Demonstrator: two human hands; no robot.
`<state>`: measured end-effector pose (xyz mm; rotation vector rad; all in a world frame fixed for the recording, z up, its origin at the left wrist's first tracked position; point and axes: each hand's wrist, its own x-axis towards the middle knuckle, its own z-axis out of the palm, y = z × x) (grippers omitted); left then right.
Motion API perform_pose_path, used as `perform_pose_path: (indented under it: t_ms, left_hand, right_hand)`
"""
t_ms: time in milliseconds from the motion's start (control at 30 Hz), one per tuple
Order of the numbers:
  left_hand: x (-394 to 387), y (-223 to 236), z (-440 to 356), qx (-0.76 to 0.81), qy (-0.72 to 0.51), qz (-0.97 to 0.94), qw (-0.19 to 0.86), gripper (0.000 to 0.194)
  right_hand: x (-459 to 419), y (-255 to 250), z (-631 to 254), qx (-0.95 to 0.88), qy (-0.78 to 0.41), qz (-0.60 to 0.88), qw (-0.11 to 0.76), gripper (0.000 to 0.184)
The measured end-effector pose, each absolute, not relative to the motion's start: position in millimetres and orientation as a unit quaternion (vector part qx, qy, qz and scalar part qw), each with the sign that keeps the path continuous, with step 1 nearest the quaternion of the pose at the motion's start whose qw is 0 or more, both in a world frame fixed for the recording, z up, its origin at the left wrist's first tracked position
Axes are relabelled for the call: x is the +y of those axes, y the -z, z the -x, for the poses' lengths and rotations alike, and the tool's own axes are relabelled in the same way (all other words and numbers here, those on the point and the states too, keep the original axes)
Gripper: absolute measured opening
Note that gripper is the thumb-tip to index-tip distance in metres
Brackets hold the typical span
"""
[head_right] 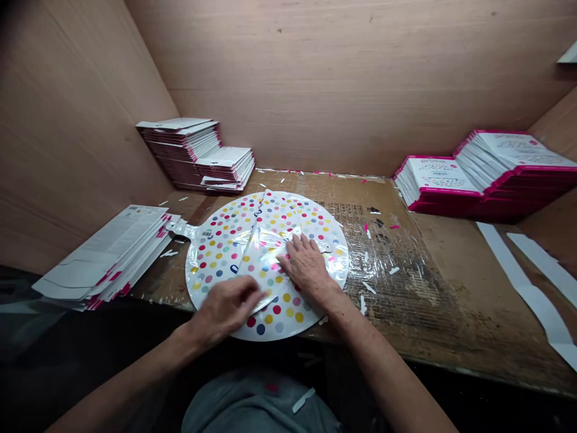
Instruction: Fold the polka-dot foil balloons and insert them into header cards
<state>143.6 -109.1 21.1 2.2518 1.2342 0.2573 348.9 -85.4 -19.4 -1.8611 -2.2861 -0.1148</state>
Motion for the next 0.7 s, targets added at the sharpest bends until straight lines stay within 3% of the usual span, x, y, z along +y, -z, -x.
perform_pose_path:
  t_ms: [67,133,233,333,400,467,533,600,700]
  left_hand:
    - [-109.6,-20.6,-123.9,0.596,-0.072,-0.778,0.186,0.04]
    - [-109.6,-15.4,-110.0,0.625,-0.003,-0.755,0.197,0.043]
    - [-110.9,-12.4,-108.0,0.54,0.042,-0.739,0.401,0.041]
    - [-110.6,-33.9,-122.3,0.476,0.019,-0.61,0.633,0.045]
    - [-108.2,-60.4,-133.3,0.461,-0.021,-0.522,0.717,0.047]
    - [-104.9,-86.7,-140.5,0.45,-0.074,-0.484,0.747,0.047]
    - [-100.6,-104.0,-141.5,0.446,-0.097,-0.498,0.737,0.048]
    - [-93.4,-108.3,-137.0,0.461,-0.057,-0.576,0.673,0.056]
    - [-73.3,-92.3,-129.0,0.514,-0.076,-0.749,0.411,0.067]
  right_hand:
    - [-85.6,36.3,-362.9,-0.761,0.032,0.645,0.057,0.05]
    - [-88.5,46.1,-376.4,-0.765,0.029,0.641,0.057,0.053]
    - [-98.5,43.4,-385.7,-0.765,0.013,0.636,0.096,0.052]
    - [-125.6,24.4,-375.0,-0.76,-0.009,0.609,0.227,0.052]
    - [-152.1,11.7,-358.4,-0.765,-0.003,0.551,0.333,0.06]
    - [-176.3,7.2,-341.2,-0.759,0.045,0.507,0.405,0.081]
    - [-190.9,13.4,-331.4,-0.727,0.115,0.516,0.438,0.091]
    - [-194.7,26.9,-333.1,-0.697,0.156,0.54,0.444,0.08]
    - [-191.5,45.3,-350.4,-0.718,0.153,0.534,0.419,0.056]
